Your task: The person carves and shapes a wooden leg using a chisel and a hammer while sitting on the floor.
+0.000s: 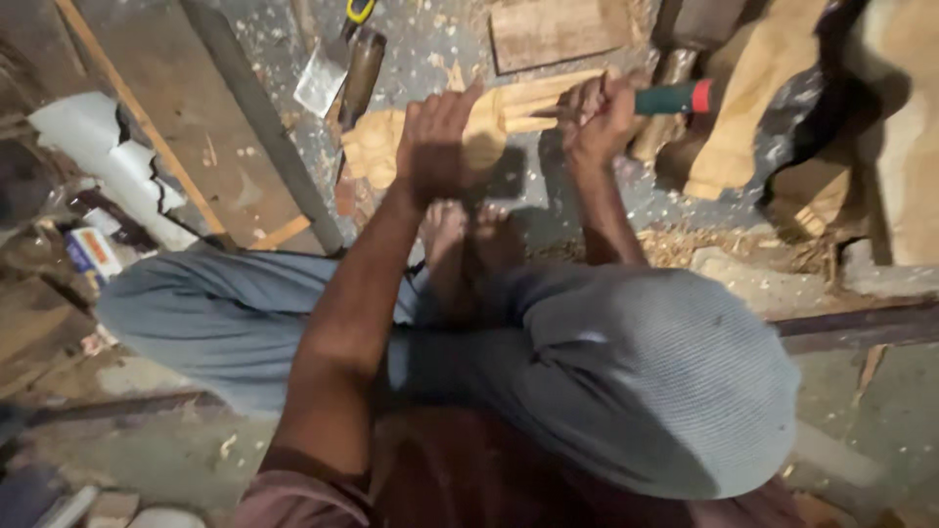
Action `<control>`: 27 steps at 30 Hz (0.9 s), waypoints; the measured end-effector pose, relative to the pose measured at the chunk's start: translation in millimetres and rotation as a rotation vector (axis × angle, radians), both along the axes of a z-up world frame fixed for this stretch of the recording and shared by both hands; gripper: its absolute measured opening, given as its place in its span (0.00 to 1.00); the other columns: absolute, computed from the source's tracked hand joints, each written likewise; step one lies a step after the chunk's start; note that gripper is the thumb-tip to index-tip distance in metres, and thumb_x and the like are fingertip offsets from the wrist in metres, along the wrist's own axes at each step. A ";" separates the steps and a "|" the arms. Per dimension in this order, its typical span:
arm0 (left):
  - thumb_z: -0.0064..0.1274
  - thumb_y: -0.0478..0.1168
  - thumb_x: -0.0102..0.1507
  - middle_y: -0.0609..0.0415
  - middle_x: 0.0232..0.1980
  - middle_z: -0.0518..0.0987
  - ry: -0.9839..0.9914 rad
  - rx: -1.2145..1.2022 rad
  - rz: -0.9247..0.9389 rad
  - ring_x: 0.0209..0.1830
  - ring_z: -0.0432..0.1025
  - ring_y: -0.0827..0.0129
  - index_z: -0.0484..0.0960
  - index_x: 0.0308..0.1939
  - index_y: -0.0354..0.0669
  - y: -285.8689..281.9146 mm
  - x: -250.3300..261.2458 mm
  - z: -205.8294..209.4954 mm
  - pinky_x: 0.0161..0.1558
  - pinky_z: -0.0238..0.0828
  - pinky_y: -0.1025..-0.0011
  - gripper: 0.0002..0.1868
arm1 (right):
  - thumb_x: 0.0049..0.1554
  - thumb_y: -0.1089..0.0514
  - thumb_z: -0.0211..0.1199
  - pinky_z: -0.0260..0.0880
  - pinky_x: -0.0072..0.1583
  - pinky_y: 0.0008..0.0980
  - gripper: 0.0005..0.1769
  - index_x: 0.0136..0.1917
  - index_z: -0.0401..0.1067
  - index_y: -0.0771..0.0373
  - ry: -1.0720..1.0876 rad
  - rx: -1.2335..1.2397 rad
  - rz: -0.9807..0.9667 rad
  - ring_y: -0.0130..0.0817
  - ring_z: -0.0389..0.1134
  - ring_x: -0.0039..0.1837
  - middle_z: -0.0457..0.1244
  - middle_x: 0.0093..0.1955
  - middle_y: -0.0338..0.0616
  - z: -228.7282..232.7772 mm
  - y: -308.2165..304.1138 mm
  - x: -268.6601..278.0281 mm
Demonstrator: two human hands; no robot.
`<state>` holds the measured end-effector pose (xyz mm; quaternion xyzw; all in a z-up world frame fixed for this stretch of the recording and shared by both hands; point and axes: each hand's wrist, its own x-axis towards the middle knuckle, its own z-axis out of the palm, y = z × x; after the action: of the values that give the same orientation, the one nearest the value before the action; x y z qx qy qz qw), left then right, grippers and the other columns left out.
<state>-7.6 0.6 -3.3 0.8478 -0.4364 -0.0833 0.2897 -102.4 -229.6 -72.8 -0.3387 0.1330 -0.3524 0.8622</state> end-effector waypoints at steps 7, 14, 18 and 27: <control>0.68 0.65 0.55 0.43 0.58 0.74 -0.118 -0.045 0.009 0.59 0.69 0.51 0.67 0.71 0.36 8.0 -18.8 -19.3 0.61 0.61 0.53 0.51 | 0.63 0.60 0.57 0.56 0.27 0.31 0.12 0.38 0.61 0.56 0.085 0.032 -0.187 0.26 0.53 0.24 0.55 0.26 0.37 23.1 0.6 -26.6; 0.66 0.68 0.54 0.41 0.56 0.75 -0.018 0.019 0.033 0.57 0.69 0.50 0.67 0.71 0.34 1.0 -3.7 -19.1 0.58 0.60 0.50 0.54 | 0.66 0.58 0.54 0.57 0.31 0.30 0.12 0.39 0.61 0.56 0.136 0.016 -0.224 0.26 0.53 0.27 0.55 0.28 0.37 24.9 5.0 -23.8; 0.65 0.66 0.57 0.43 0.58 0.76 -0.036 -0.009 0.001 0.60 0.70 0.51 0.67 0.73 0.34 8.9 -7.5 -27.2 0.59 0.62 0.53 0.52 | 0.64 0.58 0.53 0.57 0.29 0.30 0.11 0.38 0.60 0.54 0.204 0.172 -0.116 0.26 0.54 0.26 0.55 0.27 0.36 20.4 25.0 -30.4; 0.64 0.67 0.56 0.42 0.55 0.76 -0.058 -0.079 0.021 0.56 0.70 0.50 0.69 0.70 0.34 7.4 -7.0 -11.8 0.57 0.62 0.54 0.51 | 0.65 0.62 0.55 0.60 0.30 0.34 0.11 0.40 0.62 0.59 0.254 -0.560 -0.316 0.31 0.54 0.28 0.56 0.30 0.42 14.6 -15.4 -2.2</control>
<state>-14.6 8.0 -15.1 0.8423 -0.4387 -0.0382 0.3108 -104.6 -245.0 -58.2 -0.5785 0.1882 -0.4596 0.6470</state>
